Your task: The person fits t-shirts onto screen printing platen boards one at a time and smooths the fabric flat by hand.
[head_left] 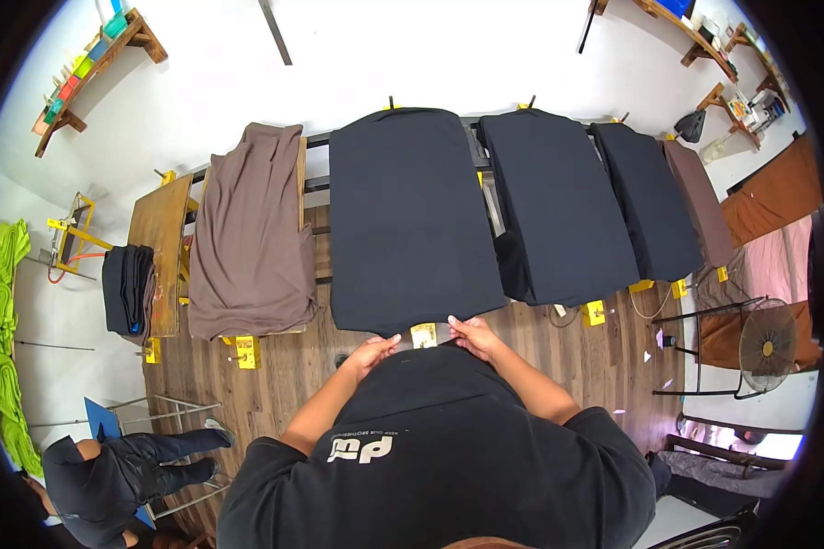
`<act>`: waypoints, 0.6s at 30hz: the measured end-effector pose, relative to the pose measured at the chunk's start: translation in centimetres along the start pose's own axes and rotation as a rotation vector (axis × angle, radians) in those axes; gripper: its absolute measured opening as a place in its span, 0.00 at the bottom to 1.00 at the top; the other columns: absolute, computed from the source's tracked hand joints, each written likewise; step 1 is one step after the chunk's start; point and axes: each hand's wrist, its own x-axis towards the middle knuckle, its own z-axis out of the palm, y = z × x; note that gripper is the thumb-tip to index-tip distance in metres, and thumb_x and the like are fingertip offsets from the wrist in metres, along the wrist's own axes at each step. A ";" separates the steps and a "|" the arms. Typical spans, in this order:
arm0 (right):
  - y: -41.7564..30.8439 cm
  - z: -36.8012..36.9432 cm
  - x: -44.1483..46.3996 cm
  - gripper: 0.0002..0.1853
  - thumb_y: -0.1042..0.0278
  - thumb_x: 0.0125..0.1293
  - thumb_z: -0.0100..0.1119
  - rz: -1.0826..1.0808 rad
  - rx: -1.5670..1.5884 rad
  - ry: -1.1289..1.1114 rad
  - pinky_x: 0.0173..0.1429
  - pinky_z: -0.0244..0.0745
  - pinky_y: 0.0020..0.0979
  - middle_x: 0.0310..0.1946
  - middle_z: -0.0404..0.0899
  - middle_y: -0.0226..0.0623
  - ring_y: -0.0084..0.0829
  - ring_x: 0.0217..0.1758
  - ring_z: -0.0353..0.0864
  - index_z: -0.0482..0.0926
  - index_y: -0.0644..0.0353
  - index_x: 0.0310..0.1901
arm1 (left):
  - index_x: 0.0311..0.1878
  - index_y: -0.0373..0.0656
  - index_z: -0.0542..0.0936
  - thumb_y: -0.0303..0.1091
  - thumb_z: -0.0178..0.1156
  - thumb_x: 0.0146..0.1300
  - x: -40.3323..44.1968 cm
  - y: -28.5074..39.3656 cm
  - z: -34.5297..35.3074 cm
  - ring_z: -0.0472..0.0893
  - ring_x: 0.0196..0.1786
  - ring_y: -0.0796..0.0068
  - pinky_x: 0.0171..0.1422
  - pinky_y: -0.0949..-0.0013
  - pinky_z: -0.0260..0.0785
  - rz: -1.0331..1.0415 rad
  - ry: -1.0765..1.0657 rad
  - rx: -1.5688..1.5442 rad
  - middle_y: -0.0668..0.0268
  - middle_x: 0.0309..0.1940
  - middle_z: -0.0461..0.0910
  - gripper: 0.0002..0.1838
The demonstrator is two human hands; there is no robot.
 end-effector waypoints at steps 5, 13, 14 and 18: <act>0.0 -0.2 -1.2 0.15 0.51 0.71 0.74 0.074 0.048 -0.010 0.41 0.75 0.24 0.31 0.84 0.25 0.18 0.35 0.82 0.84 0.53 0.38 | 0.40 0.46 0.80 0.50 0.80 0.63 -1.4 0.6 -0.2 0.80 0.38 0.81 0.47 0.72 0.78 -0.045 -0.042 -0.008 0.73 0.36 0.82 0.21; -0.6 -1.7 1.6 0.18 0.50 0.68 0.76 0.051 -0.215 0.014 0.41 0.74 0.21 0.35 0.85 0.24 0.17 0.38 0.81 0.87 0.56 0.45 | 0.43 0.50 0.82 0.51 0.79 0.63 3.4 0.4 -1.9 0.78 0.40 0.82 0.46 0.67 0.77 -0.067 0.032 0.130 0.77 0.37 0.81 0.19; -0.7 -1.6 1.4 0.17 0.51 0.68 0.76 0.101 -0.130 -0.020 0.42 0.75 0.22 0.36 0.85 0.24 0.17 0.39 0.81 0.87 0.56 0.45 | 0.46 0.52 0.83 0.52 0.79 0.63 3.7 0.4 -1.6 0.77 0.43 0.82 0.48 0.66 0.78 -0.046 -0.005 0.097 0.78 0.39 0.80 0.20; -1.4 -0.2 0.3 0.16 0.55 0.68 0.77 0.104 0.092 -0.113 0.44 0.79 0.23 0.37 0.86 0.22 0.17 0.42 0.83 0.86 0.55 0.47 | 0.55 0.53 0.83 0.53 0.79 0.62 1.5 2.1 0.6 0.75 0.51 0.80 0.58 0.63 0.80 0.019 -0.237 -0.205 0.77 0.47 0.79 0.24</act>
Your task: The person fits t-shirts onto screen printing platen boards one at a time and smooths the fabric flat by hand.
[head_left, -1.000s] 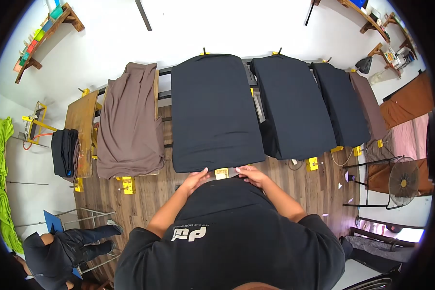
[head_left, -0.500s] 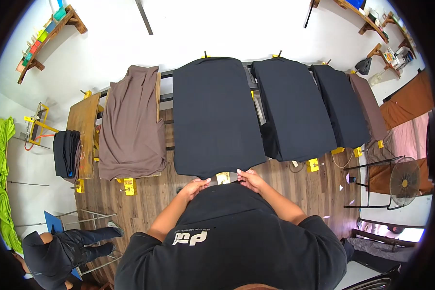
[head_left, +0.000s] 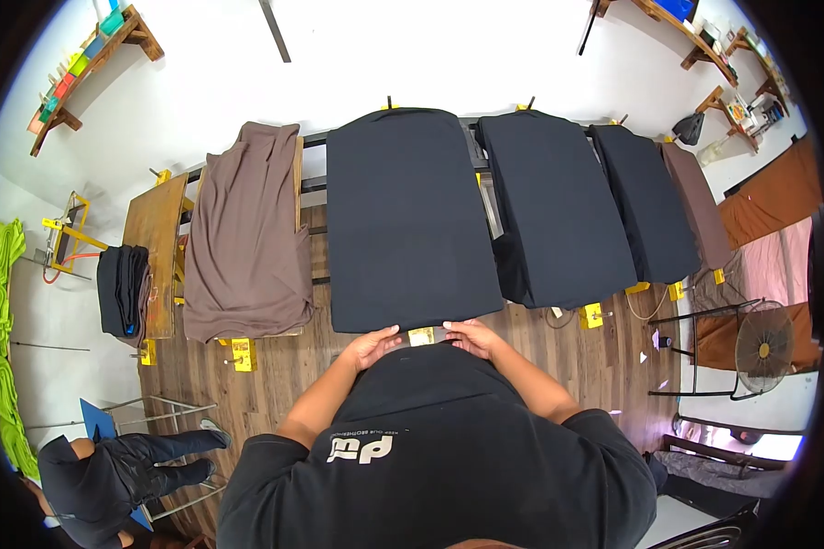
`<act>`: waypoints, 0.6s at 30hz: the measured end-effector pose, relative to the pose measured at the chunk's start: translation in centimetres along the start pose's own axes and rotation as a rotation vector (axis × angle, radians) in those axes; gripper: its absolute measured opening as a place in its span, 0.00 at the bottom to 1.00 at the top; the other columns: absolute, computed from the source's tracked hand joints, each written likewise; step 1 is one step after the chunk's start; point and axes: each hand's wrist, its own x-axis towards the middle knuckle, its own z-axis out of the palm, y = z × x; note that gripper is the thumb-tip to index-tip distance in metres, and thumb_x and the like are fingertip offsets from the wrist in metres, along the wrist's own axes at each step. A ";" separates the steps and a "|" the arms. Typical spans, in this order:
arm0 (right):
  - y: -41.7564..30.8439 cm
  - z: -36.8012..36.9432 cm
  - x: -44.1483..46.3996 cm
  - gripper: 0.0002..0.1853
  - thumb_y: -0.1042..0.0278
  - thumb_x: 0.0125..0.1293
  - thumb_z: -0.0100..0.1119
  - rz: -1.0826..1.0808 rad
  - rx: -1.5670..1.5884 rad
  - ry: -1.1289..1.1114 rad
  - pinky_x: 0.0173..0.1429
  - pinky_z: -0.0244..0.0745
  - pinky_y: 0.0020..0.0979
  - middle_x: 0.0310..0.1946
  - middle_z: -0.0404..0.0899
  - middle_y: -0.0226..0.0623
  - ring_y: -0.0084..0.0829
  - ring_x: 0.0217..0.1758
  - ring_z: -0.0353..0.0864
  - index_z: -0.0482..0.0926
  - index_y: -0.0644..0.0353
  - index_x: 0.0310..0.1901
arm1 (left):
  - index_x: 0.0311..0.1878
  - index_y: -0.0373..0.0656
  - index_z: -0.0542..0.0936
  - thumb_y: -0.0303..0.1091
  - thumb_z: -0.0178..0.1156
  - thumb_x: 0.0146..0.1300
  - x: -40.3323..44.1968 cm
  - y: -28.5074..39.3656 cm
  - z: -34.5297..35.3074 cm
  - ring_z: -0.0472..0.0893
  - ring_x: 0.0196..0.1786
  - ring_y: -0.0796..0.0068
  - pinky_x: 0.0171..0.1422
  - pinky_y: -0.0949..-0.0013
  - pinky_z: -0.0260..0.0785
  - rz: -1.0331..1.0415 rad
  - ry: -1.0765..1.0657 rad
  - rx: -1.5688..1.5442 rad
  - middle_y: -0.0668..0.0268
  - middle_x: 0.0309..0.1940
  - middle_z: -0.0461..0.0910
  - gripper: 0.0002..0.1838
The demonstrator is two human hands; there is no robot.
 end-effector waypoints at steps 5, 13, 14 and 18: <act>-0.1 0.4 1.0 0.18 0.54 0.66 0.79 0.061 -0.060 0.137 0.41 0.80 0.22 0.36 0.87 0.26 0.17 0.38 0.85 0.85 0.57 0.47 | 0.66 0.44 0.78 0.53 0.76 0.65 1.2 -0.4 -0.1 0.84 0.53 0.71 0.61 0.60 0.83 -0.058 0.132 -0.067 0.65 0.53 0.82 0.34; -2.5 2.4 -2.2 0.21 0.50 0.61 0.83 0.189 -0.315 0.208 0.31 0.76 0.22 0.25 0.82 0.24 0.18 0.23 0.78 0.84 0.57 0.40 | 0.63 0.33 0.81 0.54 0.79 0.61 -2.5 0.9 2.1 0.89 0.50 0.64 0.60 0.56 0.83 -0.239 0.161 0.065 0.55 0.51 0.87 0.38; -2.1 1.7 -1.0 0.21 0.50 0.61 0.83 0.170 -0.327 0.217 0.32 0.75 0.21 0.29 0.83 0.24 0.17 0.26 0.78 0.85 0.56 0.41 | 0.63 0.33 0.81 0.54 0.79 0.61 -2.1 1.0 1.7 0.89 0.50 0.64 0.60 0.56 0.83 -0.237 0.159 0.064 0.55 0.51 0.87 0.38; -1.1 -0.1 1.5 0.22 0.49 0.61 0.83 0.139 -0.359 0.216 0.35 0.73 0.19 0.36 0.84 0.23 0.16 0.33 0.79 0.85 0.54 0.45 | 0.62 0.37 0.83 0.56 0.81 0.57 2.5 -0.5 -2.3 0.88 0.49 0.70 0.57 0.59 0.82 -0.067 0.250 0.268 0.58 0.52 0.87 0.39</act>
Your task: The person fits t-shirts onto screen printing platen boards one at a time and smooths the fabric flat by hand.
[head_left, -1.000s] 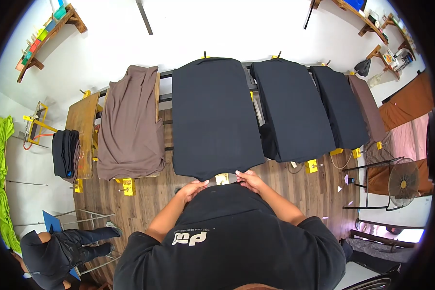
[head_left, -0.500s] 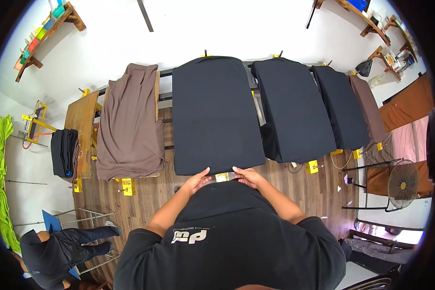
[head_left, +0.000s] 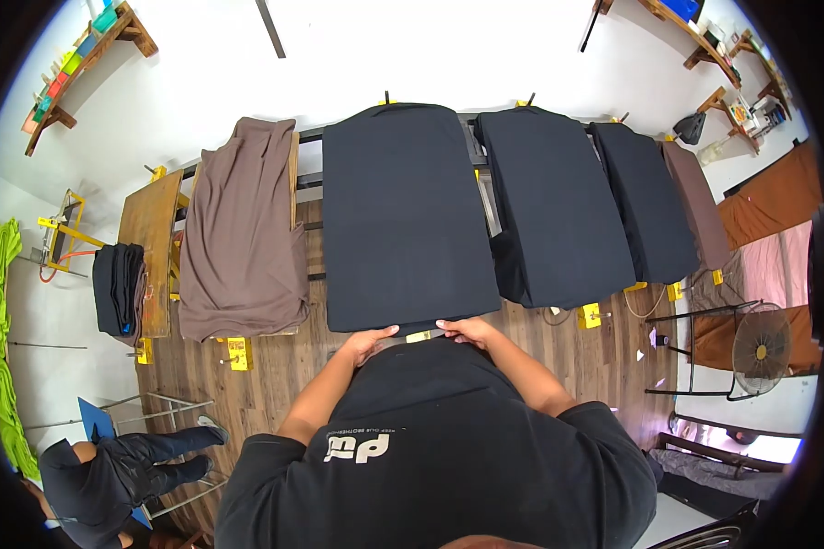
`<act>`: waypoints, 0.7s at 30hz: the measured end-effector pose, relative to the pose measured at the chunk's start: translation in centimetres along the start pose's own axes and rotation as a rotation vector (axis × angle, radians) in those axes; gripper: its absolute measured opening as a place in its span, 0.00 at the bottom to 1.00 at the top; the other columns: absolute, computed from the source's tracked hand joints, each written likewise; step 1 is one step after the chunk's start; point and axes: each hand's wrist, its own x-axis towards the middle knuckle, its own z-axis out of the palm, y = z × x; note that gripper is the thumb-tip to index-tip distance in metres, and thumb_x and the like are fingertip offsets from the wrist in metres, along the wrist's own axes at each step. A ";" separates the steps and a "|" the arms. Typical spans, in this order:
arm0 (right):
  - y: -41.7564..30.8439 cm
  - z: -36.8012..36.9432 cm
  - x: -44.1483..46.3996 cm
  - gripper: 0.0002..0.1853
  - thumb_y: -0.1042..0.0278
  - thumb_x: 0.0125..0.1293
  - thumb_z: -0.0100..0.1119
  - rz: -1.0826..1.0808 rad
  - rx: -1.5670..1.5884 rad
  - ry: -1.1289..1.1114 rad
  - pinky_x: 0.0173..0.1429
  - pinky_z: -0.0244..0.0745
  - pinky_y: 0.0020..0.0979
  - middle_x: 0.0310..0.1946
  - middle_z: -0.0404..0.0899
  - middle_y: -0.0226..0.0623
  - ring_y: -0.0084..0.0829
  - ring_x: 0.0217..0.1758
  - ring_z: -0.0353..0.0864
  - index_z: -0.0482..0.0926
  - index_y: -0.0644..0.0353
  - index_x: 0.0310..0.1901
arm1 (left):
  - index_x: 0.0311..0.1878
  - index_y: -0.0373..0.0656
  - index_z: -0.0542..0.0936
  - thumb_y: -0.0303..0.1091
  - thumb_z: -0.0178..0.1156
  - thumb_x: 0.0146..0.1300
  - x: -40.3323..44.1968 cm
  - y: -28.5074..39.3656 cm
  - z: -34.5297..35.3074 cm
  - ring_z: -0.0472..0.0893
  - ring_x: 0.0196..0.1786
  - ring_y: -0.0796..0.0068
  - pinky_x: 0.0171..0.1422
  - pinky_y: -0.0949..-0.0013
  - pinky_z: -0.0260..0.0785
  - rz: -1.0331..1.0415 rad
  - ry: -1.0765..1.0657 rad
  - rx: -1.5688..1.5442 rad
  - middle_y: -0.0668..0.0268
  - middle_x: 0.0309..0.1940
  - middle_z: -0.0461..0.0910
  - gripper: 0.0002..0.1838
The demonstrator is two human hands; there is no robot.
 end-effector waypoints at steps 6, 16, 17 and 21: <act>0.0 -1.7 -1.0 0.36 0.25 0.65 0.66 -0.019 -0.517 -0.093 0.43 0.77 0.25 0.32 0.84 0.32 0.22 0.38 0.82 0.88 0.57 0.45 | 0.67 0.34 0.79 0.69 0.73 0.60 -4.1 0.9 0.5 0.84 0.59 0.64 0.64 0.60 0.78 -0.140 0.023 0.168 0.55 0.64 0.82 0.48; -11.4 1.5 -10.7 0.20 0.48 0.67 0.70 -0.818 -0.889 0.707 0.59 0.78 0.44 0.45 0.86 0.42 0.47 0.55 0.83 0.84 0.60 0.45 | 0.55 0.44 0.87 0.67 0.62 0.68 -17.1 13.6 4.9 0.87 0.52 0.52 0.60 0.47 0.75 0.645 0.674 1.151 0.58 0.44 0.90 0.33; -11.9 2.5 -9.7 0.20 0.53 0.67 0.71 -1.025 -0.896 0.868 0.62 0.76 0.45 0.50 0.84 0.43 0.48 0.59 0.80 0.82 0.61 0.49 | 0.62 0.44 0.84 0.64 0.63 0.68 -16.7 14.7 6.4 0.85 0.59 0.53 0.64 0.46 0.72 0.758 0.744 1.137 0.58 0.52 0.89 0.34; -9.8 5.5 -3.2 0.42 0.43 0.76 0.57 -1.067 -1.227 0.906 0.85 0.51 0.50 0.82 0.58 0.54 0.54 0.86 0.55 0.62 0.68 0.79 | 0.85 0.47 0.59 0.71 0.56 0.69 -5.6 10.6 6.5 0.53 0.87 0.47 0.84 0.33 0.41 1.085 0.851 1.430 0.51 0.85 0.55 0.51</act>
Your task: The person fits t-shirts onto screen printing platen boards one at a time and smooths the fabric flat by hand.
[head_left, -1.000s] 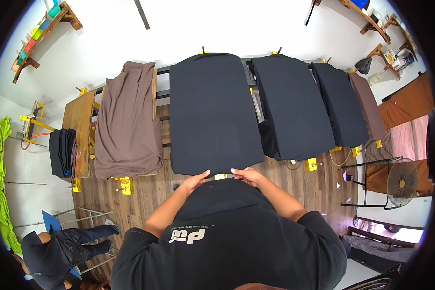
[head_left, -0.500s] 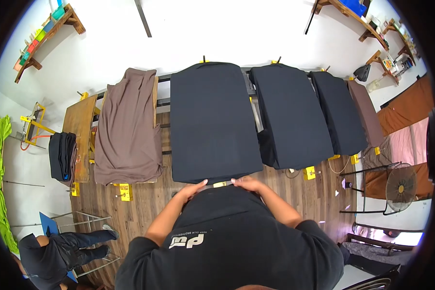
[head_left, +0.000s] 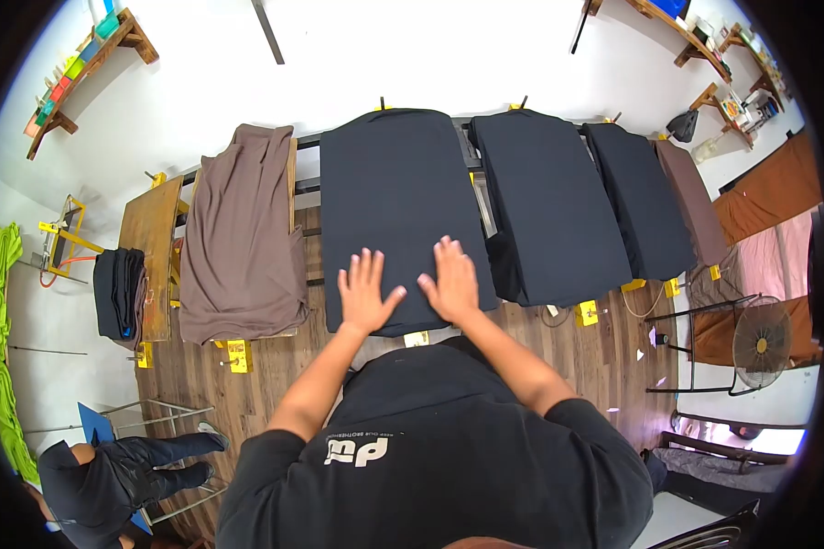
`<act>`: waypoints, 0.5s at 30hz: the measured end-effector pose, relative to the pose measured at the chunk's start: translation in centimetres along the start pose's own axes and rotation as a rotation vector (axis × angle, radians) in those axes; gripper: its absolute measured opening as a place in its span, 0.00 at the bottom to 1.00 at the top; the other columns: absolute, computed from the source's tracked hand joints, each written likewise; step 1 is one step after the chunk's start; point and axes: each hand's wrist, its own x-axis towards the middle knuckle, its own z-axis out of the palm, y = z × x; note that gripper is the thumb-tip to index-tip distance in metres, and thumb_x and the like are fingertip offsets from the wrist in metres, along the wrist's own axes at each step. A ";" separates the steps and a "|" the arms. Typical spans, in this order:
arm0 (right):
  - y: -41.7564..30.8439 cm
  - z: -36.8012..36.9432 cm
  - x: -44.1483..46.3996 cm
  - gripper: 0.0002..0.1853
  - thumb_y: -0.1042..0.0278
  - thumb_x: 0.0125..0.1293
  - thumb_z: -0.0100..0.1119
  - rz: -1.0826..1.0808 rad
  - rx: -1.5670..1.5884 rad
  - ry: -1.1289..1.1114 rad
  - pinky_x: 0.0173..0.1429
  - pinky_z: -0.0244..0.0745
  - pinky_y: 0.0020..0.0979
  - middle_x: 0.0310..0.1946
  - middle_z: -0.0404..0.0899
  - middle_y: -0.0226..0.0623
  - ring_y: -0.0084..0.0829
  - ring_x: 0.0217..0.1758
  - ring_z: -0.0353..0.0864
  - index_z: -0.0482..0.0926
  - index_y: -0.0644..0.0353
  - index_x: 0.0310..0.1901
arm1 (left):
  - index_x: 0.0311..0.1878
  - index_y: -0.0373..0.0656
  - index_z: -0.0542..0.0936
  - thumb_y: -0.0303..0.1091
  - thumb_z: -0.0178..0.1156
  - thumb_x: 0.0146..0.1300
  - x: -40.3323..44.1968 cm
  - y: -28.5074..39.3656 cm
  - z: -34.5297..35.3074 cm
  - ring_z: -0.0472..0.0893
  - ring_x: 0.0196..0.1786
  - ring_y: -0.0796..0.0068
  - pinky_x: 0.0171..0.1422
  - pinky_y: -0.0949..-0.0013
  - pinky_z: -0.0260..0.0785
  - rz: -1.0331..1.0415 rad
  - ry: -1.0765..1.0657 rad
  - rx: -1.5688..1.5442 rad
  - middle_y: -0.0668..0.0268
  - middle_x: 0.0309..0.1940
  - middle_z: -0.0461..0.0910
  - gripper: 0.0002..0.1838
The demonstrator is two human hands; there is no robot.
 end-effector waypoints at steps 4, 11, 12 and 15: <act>0.1 2.5 -0.7 0.46 0.36 0.78 0.49 -0.052 0.031 -0.125 0.89 0.43 0.51 0.85 0.51 0.57 0.53 0.89 0.48 0.57 0.69 0.81 | 0.86 0.47 0.56 0.73 0.54 0.69 -0.6 0.7 0.6 0.47 0.88 0.45 0.87 0.32 0.35 0.024 -0.136 0.033 0.49 0.87 0.47 0.53; 0.0 1.7 -3.6 0.42 0.39 0.78 0.50 -0.104 -0.012 -0.184 0.88 0.43 0.56 0.84 0.52 0.55 0.53 0.88 0.50 0.59 0.63 0.82 | 0.85 0.47 0.60 0.68 0.55 0.72 -3.7 -0.1 -0.1 0.52 0.87 0.42 0.87 0.37 0.40 -0.007 -0.085 -0.014 0.45 0.86 0.51 0.47; 0.2 1.1 -4.5 0.42 0.39 0.78 0.51 -0.144 -0.018 -0.208 0.88 0.44 0.56 0.85 0.52 0.53 0.53 0.88 0.50 0.60 0.62 0.82 | 0.85 0.47 0.60 0.67 0.55 0.72 -4.5 -0.2 -0.3 0.52 0.87 0.42 0.87 0.37 0.41 -0.003 -0.103 0.009 0.44 0.86 0.51 0.47; 1.7 -0.1 -5.2 0.42 0.38 0.79 0.48 -0.176 0.014 -0.296 0.88 0.42 0.56 0.86 0.51 0.50 0.53 0.89 0.47 0.59 0.60 0.82 | 0.85 0.49 0.60 0.66 0.53 0.74 -6.1 -0.7 -1.2 0.53 0.86 0.40 0.86 0.35 0.40 -0.063 -0.132 0.078 0.44 0.86 0.50 0.45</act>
